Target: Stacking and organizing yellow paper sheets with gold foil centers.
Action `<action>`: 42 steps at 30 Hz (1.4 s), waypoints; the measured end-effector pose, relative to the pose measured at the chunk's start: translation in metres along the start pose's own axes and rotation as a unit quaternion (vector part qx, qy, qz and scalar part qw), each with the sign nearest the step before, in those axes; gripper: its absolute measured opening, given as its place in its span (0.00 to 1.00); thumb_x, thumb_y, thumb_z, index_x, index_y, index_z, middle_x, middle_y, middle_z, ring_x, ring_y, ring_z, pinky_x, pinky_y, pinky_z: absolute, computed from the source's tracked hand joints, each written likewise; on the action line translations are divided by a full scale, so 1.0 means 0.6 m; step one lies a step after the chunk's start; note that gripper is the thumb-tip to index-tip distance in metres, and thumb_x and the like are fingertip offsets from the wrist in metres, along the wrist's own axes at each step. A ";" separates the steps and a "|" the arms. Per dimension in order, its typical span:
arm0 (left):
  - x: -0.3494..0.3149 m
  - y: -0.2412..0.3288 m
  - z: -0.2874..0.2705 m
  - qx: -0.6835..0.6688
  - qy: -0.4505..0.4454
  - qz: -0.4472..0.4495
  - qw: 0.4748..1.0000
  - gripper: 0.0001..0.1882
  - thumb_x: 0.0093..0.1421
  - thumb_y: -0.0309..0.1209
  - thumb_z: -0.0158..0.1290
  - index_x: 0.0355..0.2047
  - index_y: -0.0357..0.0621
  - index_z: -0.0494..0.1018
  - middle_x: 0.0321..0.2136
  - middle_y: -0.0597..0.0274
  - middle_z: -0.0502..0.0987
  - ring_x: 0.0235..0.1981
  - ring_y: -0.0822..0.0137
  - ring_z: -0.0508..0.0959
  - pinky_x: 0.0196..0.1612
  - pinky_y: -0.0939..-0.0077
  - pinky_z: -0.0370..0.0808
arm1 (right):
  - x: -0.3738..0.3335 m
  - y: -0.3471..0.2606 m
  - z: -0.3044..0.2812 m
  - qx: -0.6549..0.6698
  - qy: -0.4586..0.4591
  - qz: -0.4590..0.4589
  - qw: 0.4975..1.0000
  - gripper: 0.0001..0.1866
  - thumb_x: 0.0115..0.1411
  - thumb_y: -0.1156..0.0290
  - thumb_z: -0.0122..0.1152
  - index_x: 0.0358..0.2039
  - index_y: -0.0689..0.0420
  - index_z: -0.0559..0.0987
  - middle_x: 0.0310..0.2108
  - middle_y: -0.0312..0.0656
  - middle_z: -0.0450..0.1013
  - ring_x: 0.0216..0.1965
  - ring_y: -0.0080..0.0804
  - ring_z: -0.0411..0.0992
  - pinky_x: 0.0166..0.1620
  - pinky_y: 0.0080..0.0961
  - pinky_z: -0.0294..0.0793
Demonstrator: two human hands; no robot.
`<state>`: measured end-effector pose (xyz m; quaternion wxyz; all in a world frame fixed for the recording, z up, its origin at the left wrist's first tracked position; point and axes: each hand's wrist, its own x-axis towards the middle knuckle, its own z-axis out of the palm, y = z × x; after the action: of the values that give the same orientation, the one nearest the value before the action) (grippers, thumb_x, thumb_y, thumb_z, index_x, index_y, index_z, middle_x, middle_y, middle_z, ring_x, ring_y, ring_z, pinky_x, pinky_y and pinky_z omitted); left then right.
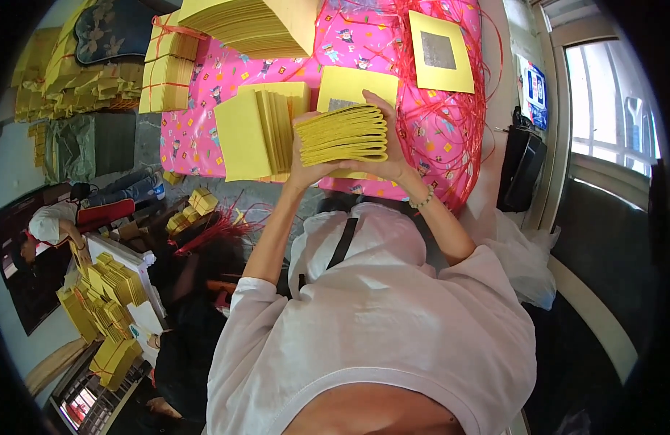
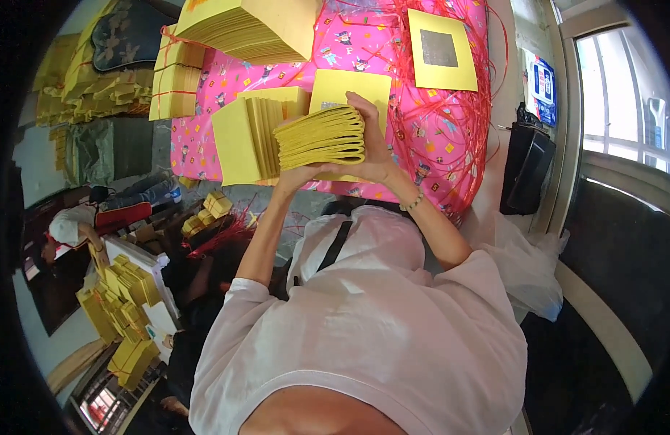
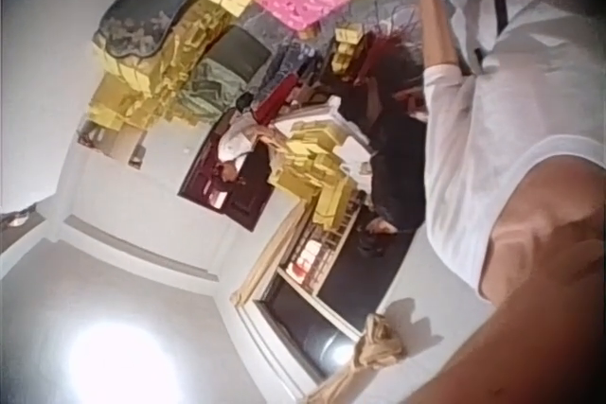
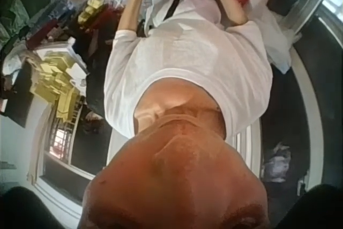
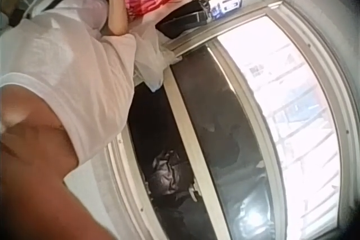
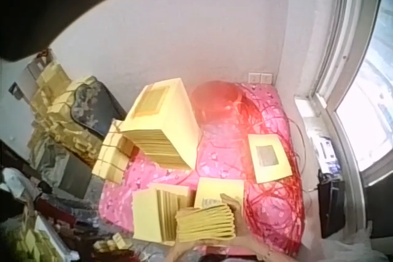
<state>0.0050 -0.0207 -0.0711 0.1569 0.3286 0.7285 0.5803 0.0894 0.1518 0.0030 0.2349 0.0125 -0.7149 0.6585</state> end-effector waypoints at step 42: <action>-0.034 0.302 -0.330 0.068 -0.207 -0.122 0.968 0.70 0.38 0.40 0.71 0.62 0.37 0.23 0.51 0.37 0.65 0.54 0.51 0.68 0.58 0.68 0.61 | 0.275 -0.237 0.280 -0.206 -0.769 0.121 0.593 0.36 0.35 0.53 0.71 0.40 0.67 0.73 0.35 0.49 0.75 0.35 0.37 0.75 0.36 0.28 0.75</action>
<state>-0.0468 -0.1610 0.1526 0.3516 0.3602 0.7524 0.4249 -0.0646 0.0221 0.1905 -0.4875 0.3784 -0.7419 0.2623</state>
